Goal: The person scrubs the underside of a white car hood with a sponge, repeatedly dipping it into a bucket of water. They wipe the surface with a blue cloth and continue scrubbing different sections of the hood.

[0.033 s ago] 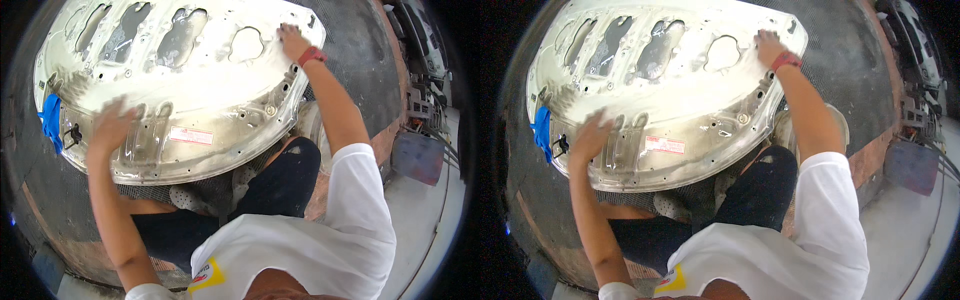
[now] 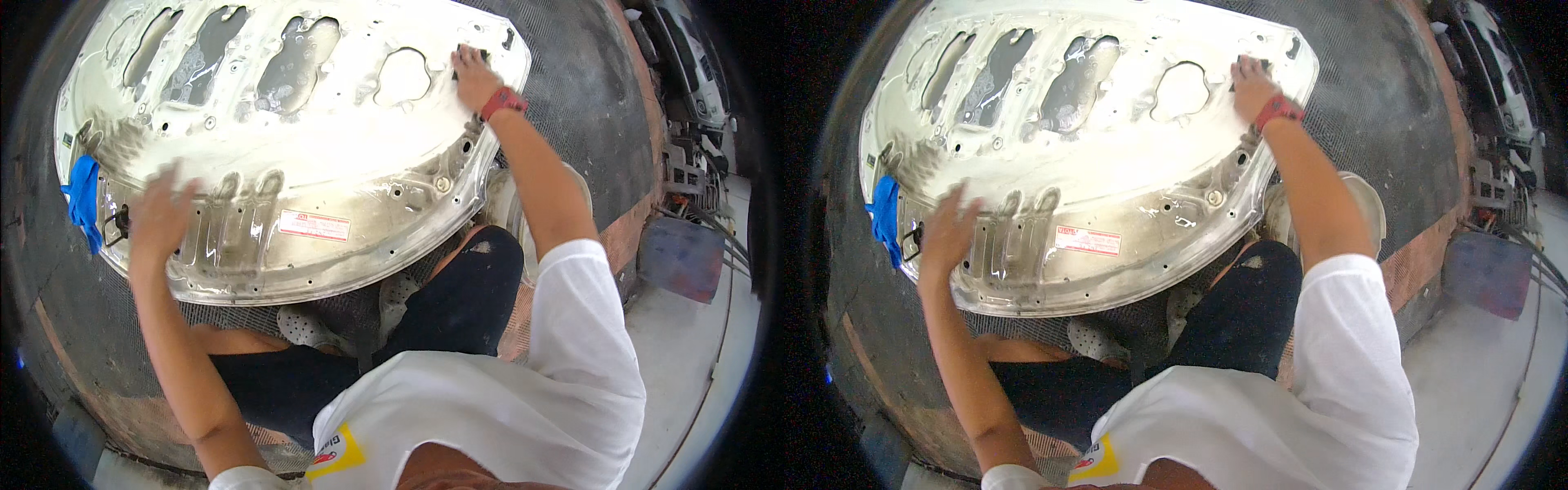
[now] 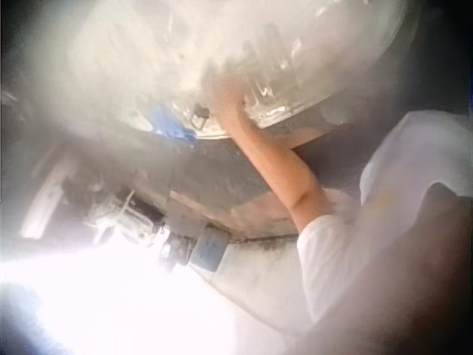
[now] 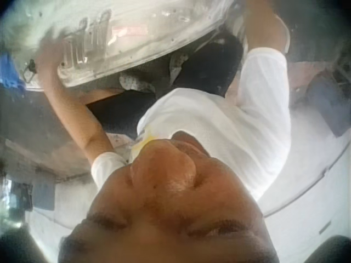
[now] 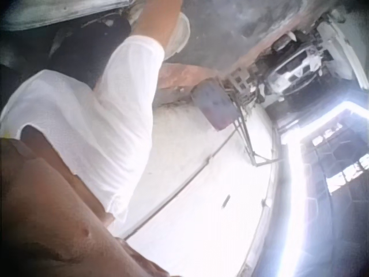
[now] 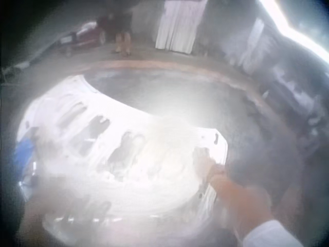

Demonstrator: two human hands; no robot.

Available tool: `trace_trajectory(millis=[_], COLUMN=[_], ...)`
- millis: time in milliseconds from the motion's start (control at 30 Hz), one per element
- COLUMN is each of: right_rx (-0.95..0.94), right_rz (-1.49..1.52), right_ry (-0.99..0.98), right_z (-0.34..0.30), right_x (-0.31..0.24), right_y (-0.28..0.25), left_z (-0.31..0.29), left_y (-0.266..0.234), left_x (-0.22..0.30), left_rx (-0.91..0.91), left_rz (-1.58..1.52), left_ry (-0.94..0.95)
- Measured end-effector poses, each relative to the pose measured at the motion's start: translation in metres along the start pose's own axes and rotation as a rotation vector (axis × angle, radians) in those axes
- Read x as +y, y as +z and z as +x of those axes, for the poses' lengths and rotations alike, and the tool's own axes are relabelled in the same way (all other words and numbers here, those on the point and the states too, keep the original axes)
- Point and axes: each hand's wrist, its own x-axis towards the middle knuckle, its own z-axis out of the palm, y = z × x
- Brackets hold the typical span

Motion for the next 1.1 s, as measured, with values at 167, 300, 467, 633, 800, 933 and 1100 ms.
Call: trace_trajectory(millis=[167,300,467,633,800,933,1100], right_rx=[0.003,0.033,-0.058,0.046,0.022,0.165,0.108], right_rz=[0.516,0.302,0.464,0.441,0.587,0.422,0.744], right_ry=[-0.252,0.020,-0.014,0.104,0.034,0.095,-0.107], right_z=[-0.057,-0.016,-0.019,0.002,0.001,0.049,0.010], right_x=[-0.095,-0.045,-0.100,-0.102,-0.098,-0.086,-0.158], right_y=[-0.050,-0.030,-0.041,-0.034,-0.021,-0.008,-0.057], left_z=[-0.015,0.013,0.026,0.032,0.026,0.034,0.029], left_y=[0.043,0.037,0.053,0.048,0.052,0.043,0.047], left_x=[-0.123,-0.092,-0.139,-0.123,-0.128,-0.115,-0.126], left_rx=[0.311,0.334,0.435,0.369,0.370,0.354,0.344], left_rz=[0.381,0.310,0.311,0.256,0.264,0.230,0.249], left_ry=[-0.334,-0.379,-0.423,-0.439,-0.402,-0.416,-0.433])
